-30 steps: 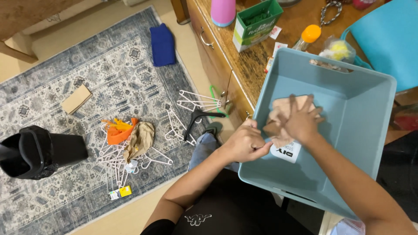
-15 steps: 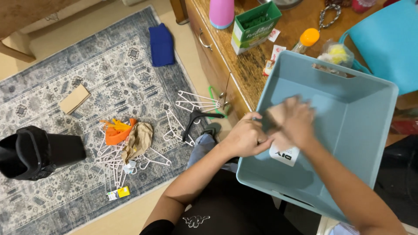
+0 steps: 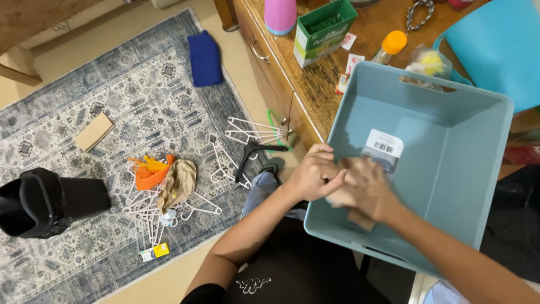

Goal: Cleaning plastic storage baskets and bins using a cloth.

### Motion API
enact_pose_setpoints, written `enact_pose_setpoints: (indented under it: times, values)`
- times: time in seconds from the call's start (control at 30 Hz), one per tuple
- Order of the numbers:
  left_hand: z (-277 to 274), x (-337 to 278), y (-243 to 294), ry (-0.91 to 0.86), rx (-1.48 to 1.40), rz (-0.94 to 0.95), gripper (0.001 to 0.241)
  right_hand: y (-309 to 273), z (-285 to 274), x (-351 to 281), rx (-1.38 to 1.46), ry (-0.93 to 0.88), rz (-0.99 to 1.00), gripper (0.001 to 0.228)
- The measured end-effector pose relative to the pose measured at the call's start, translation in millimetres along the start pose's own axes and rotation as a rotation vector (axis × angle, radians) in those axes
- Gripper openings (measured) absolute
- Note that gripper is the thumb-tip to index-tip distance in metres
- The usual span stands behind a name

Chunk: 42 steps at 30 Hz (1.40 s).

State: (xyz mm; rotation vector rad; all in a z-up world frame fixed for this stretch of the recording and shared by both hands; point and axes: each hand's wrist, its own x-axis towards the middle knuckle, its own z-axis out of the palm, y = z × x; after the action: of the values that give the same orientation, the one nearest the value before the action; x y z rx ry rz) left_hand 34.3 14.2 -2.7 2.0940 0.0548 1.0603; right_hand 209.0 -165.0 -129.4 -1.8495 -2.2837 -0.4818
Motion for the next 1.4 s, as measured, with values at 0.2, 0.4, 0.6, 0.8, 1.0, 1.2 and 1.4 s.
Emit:
enact_pose_setpoints:
  times: [0.2, 0.4, 0.6, 0.8, 1.0, 1.2, 1.4]
  values:
    - [4.8, -1.6, 1.3, 0.012, -0.034, 0.073, 0.049, 57.0, -4.3, -10.1, -0.035, -0.793, 0.634, 0.102]
    - [-21.5, -21.4, 65.1, -0.388, 0.158, 0.094, 0.032, 71.4, 14.8, -5.4, 0.005, -0.628, 0.751, 0.085]
    - [-18.2, -51.8, 79.4, -0.399, 0.214, 0.141, 0.036, 40.8, -1.1, 18.2, 0.107, -0.573, 0.784, 0.088]
    - [-17.6, -47.5, 73.5, -0.285, 0.185, 0.161, 0.048, -28.2, -30.4, 43.2, 0.464, -0.167, 0.060, 0.102]
    - [-17.6, -45.3, 71.6, -0.271, 0.294, 0.118, 0.066, -31.2, 5.3, 17.5, 1.284, -0.225, 0.359, 0.033]
    - [-15.1, -45.4, 71.2, -0.339, 0.374, 0.076, 0.076, -14.5, -59.2, 6.4, 1.138, -0.722, 0.267, 0.042]
    - [-18.5, -48.4, 69.1, -0.399, 0.377, 0.035, 0.070, 33.8, -132.3, -8.0, 1.237, -1.137, 0.531, 0.022]
